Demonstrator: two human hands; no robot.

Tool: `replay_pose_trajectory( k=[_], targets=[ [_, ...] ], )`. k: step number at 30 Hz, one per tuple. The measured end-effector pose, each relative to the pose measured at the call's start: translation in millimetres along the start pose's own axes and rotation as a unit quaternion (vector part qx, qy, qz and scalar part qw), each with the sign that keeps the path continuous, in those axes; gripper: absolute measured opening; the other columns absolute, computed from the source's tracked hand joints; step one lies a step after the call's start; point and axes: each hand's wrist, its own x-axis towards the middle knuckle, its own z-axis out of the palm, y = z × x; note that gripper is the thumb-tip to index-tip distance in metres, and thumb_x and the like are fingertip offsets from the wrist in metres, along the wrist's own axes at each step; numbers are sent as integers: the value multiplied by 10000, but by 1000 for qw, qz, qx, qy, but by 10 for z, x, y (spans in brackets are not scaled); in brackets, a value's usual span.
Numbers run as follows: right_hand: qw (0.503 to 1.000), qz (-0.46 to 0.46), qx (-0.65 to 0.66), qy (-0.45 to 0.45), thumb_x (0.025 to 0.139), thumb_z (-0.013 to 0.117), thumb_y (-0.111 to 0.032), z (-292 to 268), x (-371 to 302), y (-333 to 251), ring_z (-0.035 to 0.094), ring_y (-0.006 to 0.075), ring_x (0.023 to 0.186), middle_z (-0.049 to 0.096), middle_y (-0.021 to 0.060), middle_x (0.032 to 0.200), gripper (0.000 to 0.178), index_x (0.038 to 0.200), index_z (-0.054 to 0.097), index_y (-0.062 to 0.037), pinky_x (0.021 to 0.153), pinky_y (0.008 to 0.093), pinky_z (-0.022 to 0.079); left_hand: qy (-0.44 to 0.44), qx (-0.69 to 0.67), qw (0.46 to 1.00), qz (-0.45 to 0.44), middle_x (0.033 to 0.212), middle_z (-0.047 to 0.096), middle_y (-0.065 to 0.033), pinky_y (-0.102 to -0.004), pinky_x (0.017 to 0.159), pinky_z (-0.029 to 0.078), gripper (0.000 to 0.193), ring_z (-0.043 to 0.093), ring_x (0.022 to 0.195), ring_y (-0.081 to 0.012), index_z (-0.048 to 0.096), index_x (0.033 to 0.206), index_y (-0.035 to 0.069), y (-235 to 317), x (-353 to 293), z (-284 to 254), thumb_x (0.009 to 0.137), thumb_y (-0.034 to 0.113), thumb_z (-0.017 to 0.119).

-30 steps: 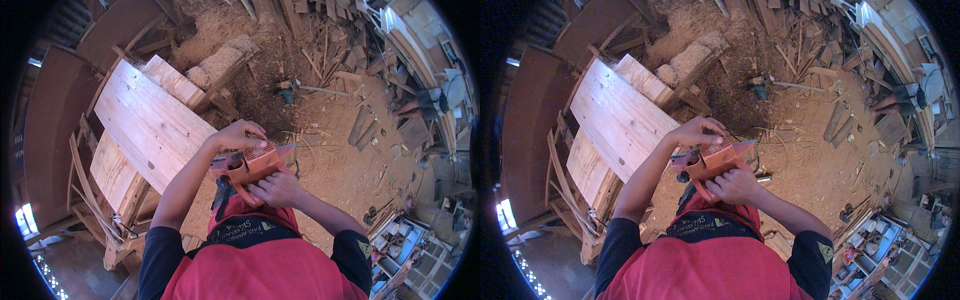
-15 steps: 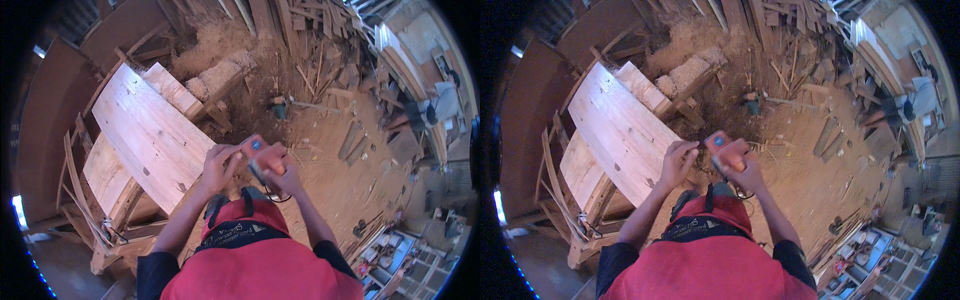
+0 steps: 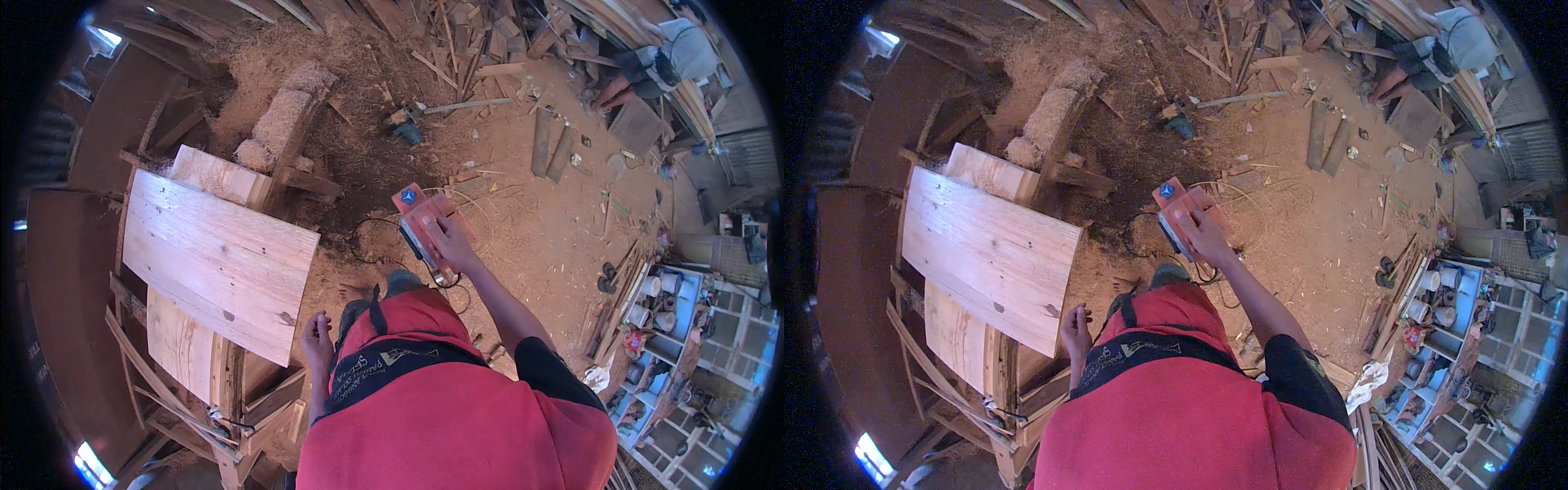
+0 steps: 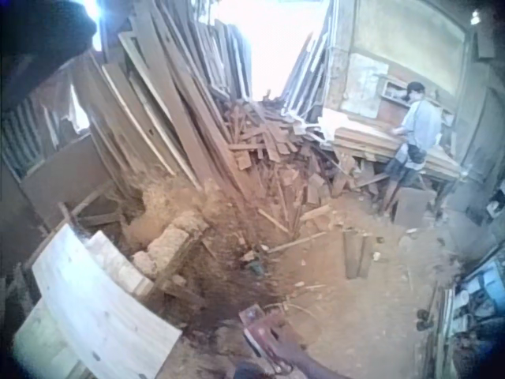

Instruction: The person applies glue to small wooden pegs, inserts them into a wooden board, and uses a power sander to smooth the surface of the board.

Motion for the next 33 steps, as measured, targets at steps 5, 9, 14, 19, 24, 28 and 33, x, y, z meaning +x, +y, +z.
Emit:
replay_pose_trajectory(
  k=[5, 9, 14, 19, 24, 28, 33],
  targets=[
    [999, -6, -6, -31, 998, 563, -559, 87, 13, 47, 509, 66, 468, 548, -13, 596, 538, 967, 645, -28, 433, 245, 393, 1, 34, 999, 20, 957, 726, -123, -308, 754, 541, 304, 683, 842, -177, 686, 1177, -10, 341, 146, 0, 1024, 241, 607],
    [993, -38, -45, -107, 1018, 566, -463, 197, -4, -130, 591, 90, 654, 623, 33, 736, 483, 1099, 655, 5, 574, 274, 467, -45, 101, 973, 201, 1074, 715, -164, -392, 886, 529, 302, 678, 992, -302, 694, 1155, 20, 939, 203, 182, 898, 173, 728],
    [981, -98, -74, -153, 1016, 585, -379, 445, -192, -452, 621, 124, 868, 678, 70, 913, 436, 1169, 643, 25, 739, 309, 493, -113, 206, 839, 490, 1367, 603, -134, -432, 1088, 442, 518, 523, 1329, -334, 611, 1327, 101, 1906, 499, 595, 819, 111, 710],
    [944, -101, -157, -272, 1000, 620, -336, 525, -203, -801, 639, 160, 929, 704, 93, 991, 389, 1143, 661, 24, 803, 334, 507, -240, 224, 810, 486, 1419, 571, -109, -411, 1107, 441, 539, 523, 1343, -284, 565, 1398, 98, 2182, 695, 320, 863, 117, 626],
    [916, -219, -138, -305, 973, 662, -302, 1021, -295, -1239, 643, 184, 987, 699, 103, 1029, 351, 1138, 666, 7, 854, 362, 504, -233, 225, 793, 515, 1274, 633, -104, -387, 1074, 470, 477, 543, 1299, -280, 596, 1304, 61, 2307, 731, -168, 831, 115, 637],
    [908, -254, -76, -324, 892, 735, -316, 1382, -291, -1402, 681, 266, 1000, 703, 144, 1015, 405, 1138, 661, -3, 884, 434, 514, -144, 243, 813, 509, 1329, 609, -110, -411, 1076, 472, 463, 546, 1313, -289, 592, 1325, 52, 2082, 780, -530, 872, 135, 635],
    [863, -253, -397, -183, 726, 770, -235, 1522, -41, -916, 684, 395, 913, 680, 227, 925, 447, 1077, 650, 16, 812, 471, 535, 81, 167, 909, 373, 1381, 587, -134, -442, 1120, 415, 504, 527, 1323, -315, 594, 1345, 88, 1611, 1413, -1083, 869, 163, 742]
  ],
)
